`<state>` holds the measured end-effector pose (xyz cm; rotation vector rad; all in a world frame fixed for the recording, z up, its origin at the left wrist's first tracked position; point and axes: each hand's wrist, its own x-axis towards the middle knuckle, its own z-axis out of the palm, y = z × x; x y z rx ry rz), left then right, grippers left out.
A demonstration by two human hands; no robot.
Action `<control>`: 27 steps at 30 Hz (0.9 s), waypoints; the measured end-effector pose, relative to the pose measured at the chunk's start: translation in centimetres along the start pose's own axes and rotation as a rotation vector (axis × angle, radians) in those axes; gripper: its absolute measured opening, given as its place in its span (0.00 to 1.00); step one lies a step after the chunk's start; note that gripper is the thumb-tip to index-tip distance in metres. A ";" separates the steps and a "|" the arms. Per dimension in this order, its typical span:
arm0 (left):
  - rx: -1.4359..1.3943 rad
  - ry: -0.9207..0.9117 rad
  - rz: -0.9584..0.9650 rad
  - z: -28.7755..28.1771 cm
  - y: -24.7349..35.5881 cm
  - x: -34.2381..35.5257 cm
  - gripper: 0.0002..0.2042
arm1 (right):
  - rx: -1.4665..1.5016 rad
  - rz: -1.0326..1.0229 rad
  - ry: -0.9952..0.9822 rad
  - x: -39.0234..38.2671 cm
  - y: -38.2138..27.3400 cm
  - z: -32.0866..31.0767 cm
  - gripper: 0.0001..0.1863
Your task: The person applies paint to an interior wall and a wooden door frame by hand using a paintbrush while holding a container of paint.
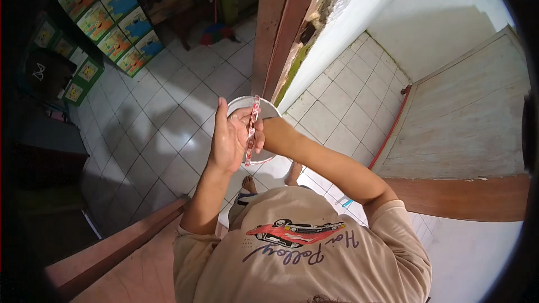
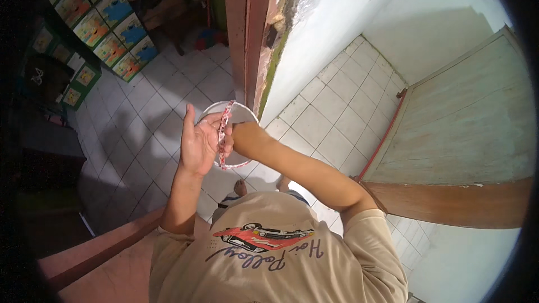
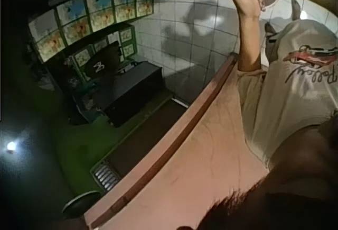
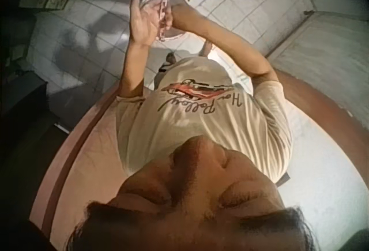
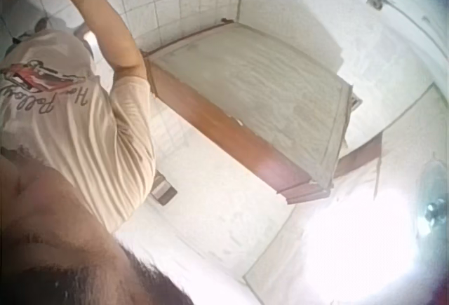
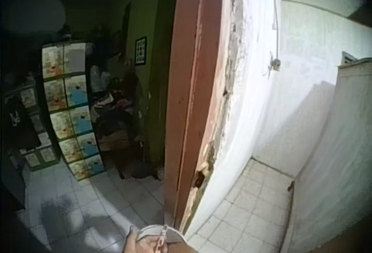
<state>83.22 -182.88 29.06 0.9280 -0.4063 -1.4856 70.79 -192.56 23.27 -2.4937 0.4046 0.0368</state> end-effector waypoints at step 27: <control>-0.067 -0.021 0.071 0.3 -0.9 0.3 0.40 | 1.087 0.467 0.535 -7.9 0.2 -1.0 0.17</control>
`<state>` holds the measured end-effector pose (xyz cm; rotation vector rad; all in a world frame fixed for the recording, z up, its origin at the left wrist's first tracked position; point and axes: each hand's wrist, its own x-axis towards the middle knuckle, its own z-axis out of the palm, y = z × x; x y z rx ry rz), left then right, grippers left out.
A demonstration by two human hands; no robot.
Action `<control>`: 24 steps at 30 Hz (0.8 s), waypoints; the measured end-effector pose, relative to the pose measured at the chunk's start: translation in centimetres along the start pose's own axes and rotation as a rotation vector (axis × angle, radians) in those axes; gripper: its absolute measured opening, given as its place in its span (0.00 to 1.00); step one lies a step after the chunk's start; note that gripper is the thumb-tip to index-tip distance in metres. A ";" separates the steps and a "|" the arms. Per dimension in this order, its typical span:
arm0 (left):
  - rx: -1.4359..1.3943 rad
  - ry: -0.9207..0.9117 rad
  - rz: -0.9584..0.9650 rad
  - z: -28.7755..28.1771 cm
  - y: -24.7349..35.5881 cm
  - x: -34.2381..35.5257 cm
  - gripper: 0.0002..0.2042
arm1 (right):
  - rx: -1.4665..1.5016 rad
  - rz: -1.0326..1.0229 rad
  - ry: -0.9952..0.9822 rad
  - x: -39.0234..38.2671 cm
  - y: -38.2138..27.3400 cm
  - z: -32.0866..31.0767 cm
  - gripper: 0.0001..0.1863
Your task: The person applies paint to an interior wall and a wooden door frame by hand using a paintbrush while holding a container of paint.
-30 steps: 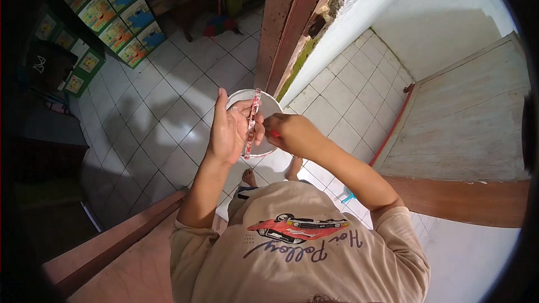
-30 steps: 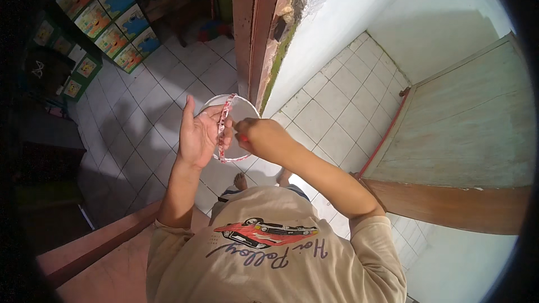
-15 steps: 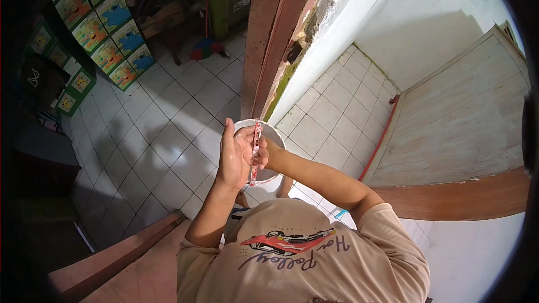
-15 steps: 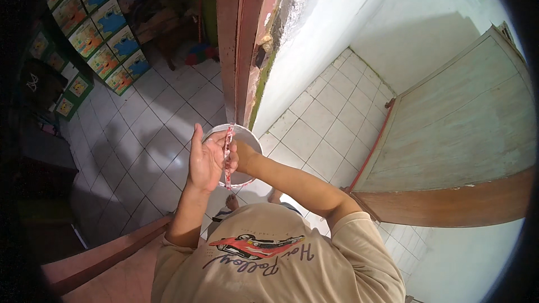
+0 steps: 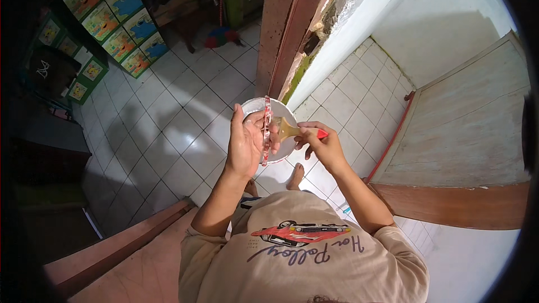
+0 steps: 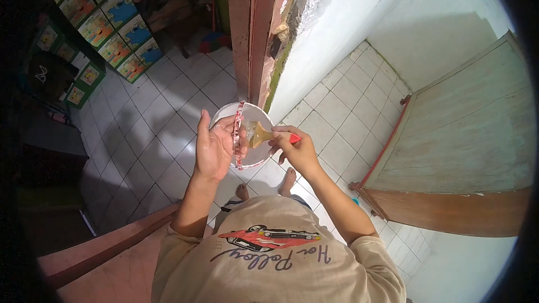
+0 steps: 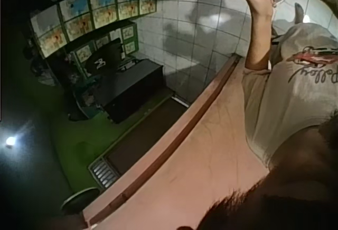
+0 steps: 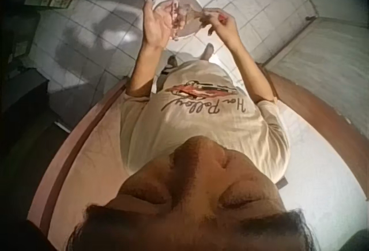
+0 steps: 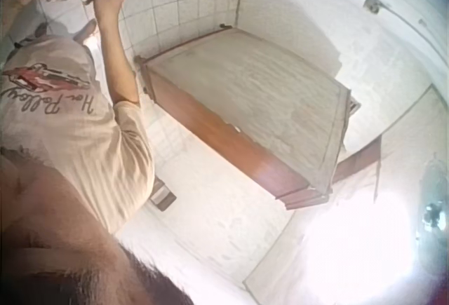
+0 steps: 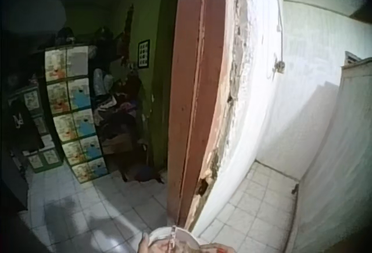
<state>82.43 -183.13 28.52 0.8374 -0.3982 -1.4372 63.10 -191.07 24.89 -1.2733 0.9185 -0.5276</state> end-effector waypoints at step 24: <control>-0.134 0.139 0.083 0.0 -0.8 -0.8 0.43 | 0.546 -0.239 0.281 -4.6 -4.1 -6.4 0.15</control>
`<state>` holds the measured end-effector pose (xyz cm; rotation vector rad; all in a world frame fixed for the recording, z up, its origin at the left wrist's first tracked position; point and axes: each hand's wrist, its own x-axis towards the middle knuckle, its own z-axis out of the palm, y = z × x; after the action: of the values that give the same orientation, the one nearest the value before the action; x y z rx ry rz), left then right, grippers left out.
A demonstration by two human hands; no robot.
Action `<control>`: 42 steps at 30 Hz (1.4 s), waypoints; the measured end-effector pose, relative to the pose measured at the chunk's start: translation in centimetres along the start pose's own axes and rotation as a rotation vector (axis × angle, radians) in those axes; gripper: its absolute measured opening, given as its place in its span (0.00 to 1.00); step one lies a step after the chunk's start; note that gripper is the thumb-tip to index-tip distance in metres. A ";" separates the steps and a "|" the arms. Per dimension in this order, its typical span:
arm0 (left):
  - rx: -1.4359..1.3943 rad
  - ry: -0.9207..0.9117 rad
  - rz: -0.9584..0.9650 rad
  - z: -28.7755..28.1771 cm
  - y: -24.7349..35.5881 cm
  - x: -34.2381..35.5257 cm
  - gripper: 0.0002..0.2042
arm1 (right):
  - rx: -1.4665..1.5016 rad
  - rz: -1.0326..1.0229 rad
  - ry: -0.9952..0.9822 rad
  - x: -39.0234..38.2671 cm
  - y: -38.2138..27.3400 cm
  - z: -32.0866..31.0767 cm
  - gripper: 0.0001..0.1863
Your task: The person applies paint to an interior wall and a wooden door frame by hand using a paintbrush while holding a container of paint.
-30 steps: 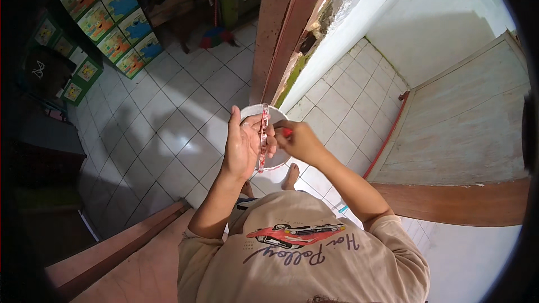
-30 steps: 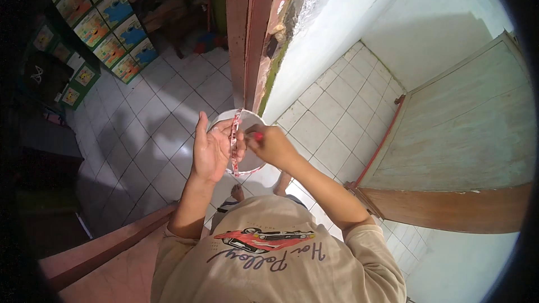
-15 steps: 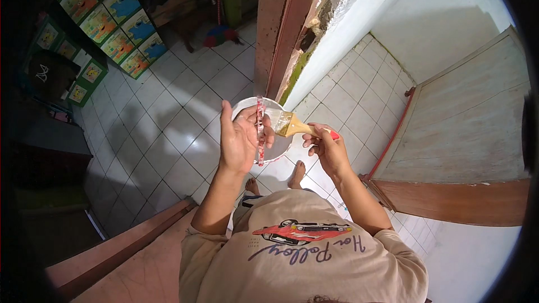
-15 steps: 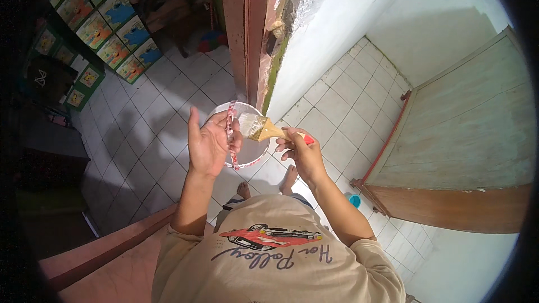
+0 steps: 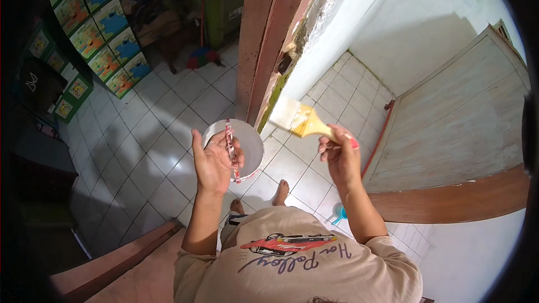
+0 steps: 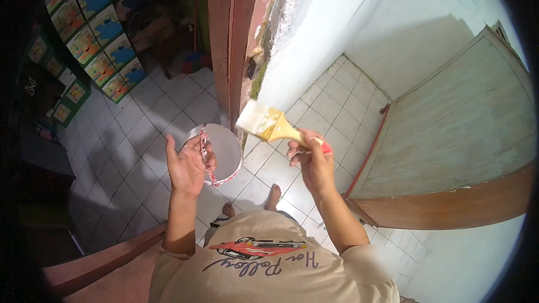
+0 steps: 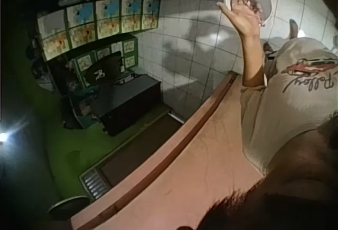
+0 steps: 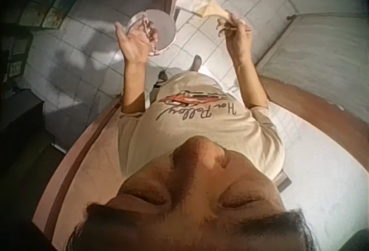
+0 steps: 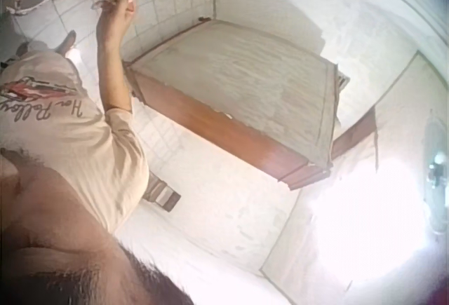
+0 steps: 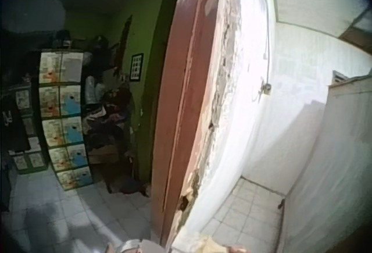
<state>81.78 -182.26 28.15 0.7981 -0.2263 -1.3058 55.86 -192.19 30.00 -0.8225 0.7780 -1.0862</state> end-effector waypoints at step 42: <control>0.010 0.078 -0.048 -1.1 -0.9 0.5 0.40 | -1.028 -1.417 -0.010 8.1 -4.9 5.4 0.16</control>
<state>81.88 -182.31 26.62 0.8659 -0.1523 -1.3163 60.60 -200.16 35.80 -2.4638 0.6714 -1.8839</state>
